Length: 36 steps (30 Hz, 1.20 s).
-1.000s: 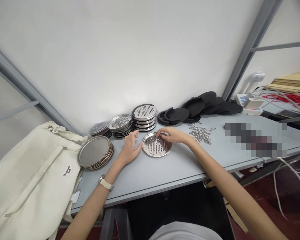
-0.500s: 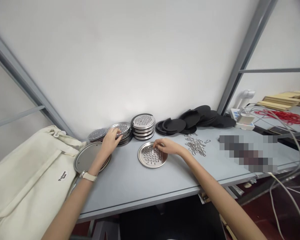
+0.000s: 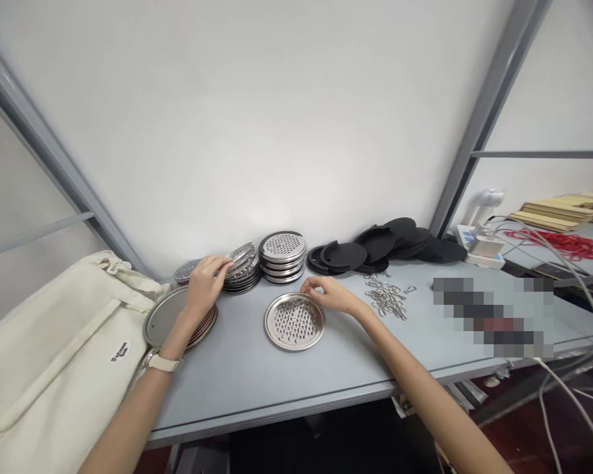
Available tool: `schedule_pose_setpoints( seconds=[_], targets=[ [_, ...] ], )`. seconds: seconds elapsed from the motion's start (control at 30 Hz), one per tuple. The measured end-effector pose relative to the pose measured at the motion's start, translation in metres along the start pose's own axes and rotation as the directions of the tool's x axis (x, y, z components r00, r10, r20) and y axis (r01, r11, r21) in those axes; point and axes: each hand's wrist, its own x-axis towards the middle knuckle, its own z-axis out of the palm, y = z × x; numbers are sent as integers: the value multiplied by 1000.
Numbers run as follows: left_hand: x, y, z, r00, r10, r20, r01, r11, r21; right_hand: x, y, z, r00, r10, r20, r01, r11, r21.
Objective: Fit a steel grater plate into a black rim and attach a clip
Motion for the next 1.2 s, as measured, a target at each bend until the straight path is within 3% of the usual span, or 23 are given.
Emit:
schedule_pose_setpoints(
  seconds=[0.2,0.3,0.6,0.73,0.83,0.9,0.97,1.0,1.07,1.1,1.17,1.2],
  targets=[
    [9,-10,12,1000,-16,24,17,999,-50,0,-2,1,1000,17,13,-17,1000,-6],
    [17,-18,16,995,34,99,-27,997,-72,0,-3,1,1000,21,20,-21,1000,-13],
    [36,-15,9,995,75,65,-67,991,-113,0,1,1,999,37,28,-36,999,-34],
    [38,-3,7,1000,11,-11,-12,989,-144,0,3,2,999,38,19,-38,999,-25],
    [34,11,1,988,-119,-101,88,961,-263,0,3,3,999,37,-24,-37,999,-16],
    [30,21,-4,951,-273,-147,181,873,-453,0,0,2,996,41,-74,-40,999,12],
    [23,31,-7,890,-435,-140,227,686,-691,0,-6,-1,990,61,-128,-45,991,125],
    [17,35,-7,865,-497,-71,265,572,-776,0,-9,-3,987,81,-137,-49,973,227],
    [3,42,-2,828,-533,174,403,350,-846,1,-15,-7,983,156,-92,-103,899,426],
    [-5,45,3,790,-532,304,489,248,-837,1,-17,-8,980,194,-55,-142,858,494],
    [-22,47,16,652,-443,615,712,82,-697,1,-18,-11,965,259,29,-233,805,546],
    [-30,48,24,613,-424,667,755,63,-653,0,-18,-11,956,288,61,-275,802,530]
  ],
)
